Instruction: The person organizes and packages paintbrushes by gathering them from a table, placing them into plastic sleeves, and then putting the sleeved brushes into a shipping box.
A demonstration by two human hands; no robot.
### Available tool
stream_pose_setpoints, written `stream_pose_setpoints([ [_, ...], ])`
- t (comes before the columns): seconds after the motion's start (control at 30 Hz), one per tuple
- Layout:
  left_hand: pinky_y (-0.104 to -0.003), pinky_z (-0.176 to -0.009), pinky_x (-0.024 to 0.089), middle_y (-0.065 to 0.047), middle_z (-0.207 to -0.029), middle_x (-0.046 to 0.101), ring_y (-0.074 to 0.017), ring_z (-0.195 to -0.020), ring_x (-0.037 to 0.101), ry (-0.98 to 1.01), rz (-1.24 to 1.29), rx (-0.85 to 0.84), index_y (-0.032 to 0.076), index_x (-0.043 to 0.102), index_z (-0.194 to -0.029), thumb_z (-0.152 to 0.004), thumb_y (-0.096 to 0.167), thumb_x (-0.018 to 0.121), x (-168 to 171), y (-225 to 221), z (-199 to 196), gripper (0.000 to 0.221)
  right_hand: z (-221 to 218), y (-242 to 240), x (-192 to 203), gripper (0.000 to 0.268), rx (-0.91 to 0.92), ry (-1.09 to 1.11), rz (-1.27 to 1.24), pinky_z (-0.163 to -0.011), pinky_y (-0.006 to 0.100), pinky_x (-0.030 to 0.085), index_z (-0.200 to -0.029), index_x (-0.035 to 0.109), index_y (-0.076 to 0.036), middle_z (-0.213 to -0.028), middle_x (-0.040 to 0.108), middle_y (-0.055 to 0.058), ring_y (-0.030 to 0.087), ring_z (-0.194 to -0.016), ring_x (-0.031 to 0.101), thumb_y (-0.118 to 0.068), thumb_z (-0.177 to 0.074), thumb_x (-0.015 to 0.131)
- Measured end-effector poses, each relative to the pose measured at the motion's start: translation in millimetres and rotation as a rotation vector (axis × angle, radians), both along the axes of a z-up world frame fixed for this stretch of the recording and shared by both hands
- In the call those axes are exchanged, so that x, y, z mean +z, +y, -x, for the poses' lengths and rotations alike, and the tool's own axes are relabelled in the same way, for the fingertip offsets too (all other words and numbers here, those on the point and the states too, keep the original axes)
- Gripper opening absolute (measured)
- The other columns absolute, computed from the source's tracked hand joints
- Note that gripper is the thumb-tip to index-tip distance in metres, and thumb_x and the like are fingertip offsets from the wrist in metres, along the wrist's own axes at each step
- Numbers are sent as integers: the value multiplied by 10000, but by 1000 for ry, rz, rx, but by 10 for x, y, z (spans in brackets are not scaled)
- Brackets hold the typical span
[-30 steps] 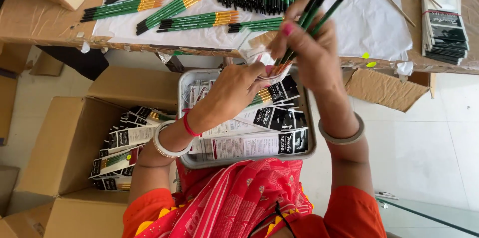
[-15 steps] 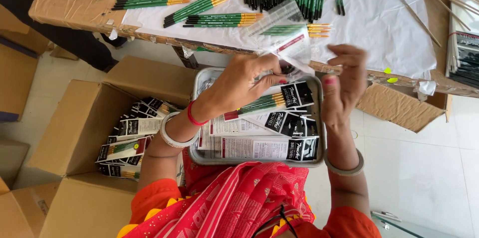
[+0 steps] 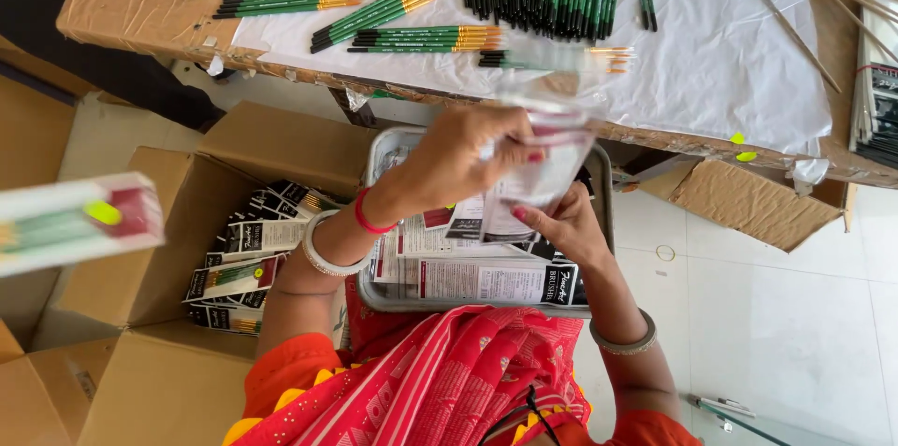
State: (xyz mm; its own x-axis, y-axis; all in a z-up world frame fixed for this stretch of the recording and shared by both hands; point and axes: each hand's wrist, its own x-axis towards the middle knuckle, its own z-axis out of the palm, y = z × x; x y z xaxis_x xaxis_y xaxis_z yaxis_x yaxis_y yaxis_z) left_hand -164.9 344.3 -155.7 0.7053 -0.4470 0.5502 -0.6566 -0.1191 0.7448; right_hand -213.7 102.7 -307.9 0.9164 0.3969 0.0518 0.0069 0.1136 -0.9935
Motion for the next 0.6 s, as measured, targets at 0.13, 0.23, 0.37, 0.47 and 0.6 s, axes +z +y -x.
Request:
stream_pose_setpoints([
  [0.13,-350,-650,531,-117,-832,726,-243,-721,706,-71,-157,-68,53,690,-992,-928,152,820,-295,1,-49,175,92,52,18,236,-136,73,48,-729,272,598,-1083,758,39,-956,797,72,94,-827,717,-98,-895,797],
  [0.23,-349,-775,572,-150,-1060,742,-281,-957,749,-34,-134,-139,48,610,-1173,-835,161,877,-338,124,-50,445,190,9,82,240,-89,128,22,-728,274,592,-1082,766,47,-958,797,89,96,-820,707,-91,-888,797],
  [0.37,-365,-916,578,-125,-1178,757,-261,-1106,752,137,-190,-299,88,517,-1392,-816,79,878,-461,284,10,679,259,-74,11,201,11,159,-55,-742,285,569,-1059,773,68,-987,800,106,104,-844,696,-62,-906,786],
  [0.47,-322,-1023,609,-143,-1356,710,-276,-1183,742,65,-129,-269,112,489,-1526,-854,-56,771,-444,341,83,748,243,34,167,235,50,292,-206,-815,302,599,-1075,748,16,-1025,796,87,124,-895,733,-64,-855,762],
  [0.6,-370,-1177,522,-206,-1487,587,-348,-1351,627,-162,-5,-16,84,457,-1541,-881,-72,768,-381,655,163,747,267,-155,-31,186,28,206,-48,-791,286,581,-1073,770,42,-999,803,91,105,-880,716,-66,-925,740],
])
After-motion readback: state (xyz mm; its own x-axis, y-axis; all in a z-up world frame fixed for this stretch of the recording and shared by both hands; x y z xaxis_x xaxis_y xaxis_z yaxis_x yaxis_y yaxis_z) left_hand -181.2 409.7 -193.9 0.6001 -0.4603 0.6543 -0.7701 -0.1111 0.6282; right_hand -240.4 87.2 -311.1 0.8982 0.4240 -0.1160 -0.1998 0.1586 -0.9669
